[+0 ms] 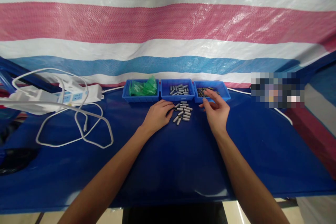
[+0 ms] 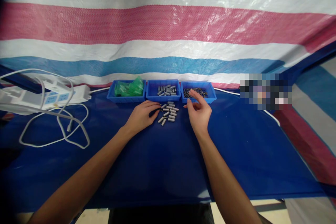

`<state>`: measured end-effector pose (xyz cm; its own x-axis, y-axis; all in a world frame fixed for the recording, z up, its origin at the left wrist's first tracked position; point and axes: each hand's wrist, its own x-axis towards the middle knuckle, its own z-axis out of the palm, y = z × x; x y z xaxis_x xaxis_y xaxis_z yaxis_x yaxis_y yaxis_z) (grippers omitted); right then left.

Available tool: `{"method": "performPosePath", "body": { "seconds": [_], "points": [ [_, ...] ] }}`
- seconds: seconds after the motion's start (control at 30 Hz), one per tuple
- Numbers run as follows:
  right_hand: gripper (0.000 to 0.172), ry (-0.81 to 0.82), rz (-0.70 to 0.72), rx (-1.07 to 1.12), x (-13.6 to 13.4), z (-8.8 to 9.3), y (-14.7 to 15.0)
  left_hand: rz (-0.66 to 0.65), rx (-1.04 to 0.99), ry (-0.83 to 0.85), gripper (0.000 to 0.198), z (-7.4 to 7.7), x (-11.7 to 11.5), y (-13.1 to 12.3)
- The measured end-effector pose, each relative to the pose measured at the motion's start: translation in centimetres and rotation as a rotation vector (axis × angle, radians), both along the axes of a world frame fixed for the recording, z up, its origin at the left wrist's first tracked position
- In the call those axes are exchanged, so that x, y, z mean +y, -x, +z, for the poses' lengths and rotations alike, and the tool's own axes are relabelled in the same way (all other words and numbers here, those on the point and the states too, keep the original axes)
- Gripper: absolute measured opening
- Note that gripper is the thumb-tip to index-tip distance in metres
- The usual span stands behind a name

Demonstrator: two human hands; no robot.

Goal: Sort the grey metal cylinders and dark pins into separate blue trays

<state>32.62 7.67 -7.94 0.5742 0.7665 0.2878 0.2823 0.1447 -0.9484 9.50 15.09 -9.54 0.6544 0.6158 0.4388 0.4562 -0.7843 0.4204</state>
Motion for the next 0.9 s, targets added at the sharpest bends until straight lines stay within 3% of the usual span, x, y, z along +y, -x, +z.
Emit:
{"method": "performPosePath", "body": {
  "seconds": [0.3,0.63,0.77,0.9],
  "points": [
    [0.039,0.022,0.085,0.04,0.1,-0.1,0.9,0.054,-0.104,0.137,0.03,-0.6,0.2,0.0],
    [0.031,0.025,0.117,0.036,0.0,0.1,1.2,0.039,-0.055,0.063,0.038,-0.1,-0.1,-0.2],
    [0.027,0.009,0.105,0.049,0.0,0.3,1.3,0.047,-0.223,0.066,0.029,0.5,-0.5,-0.5],
    [0.025,0.009,0.12,0.04,0.0,0.2,1.4,0.067,-0.518,0.348,0.02,0.8,-0.9,-1.3]
  ]
}}
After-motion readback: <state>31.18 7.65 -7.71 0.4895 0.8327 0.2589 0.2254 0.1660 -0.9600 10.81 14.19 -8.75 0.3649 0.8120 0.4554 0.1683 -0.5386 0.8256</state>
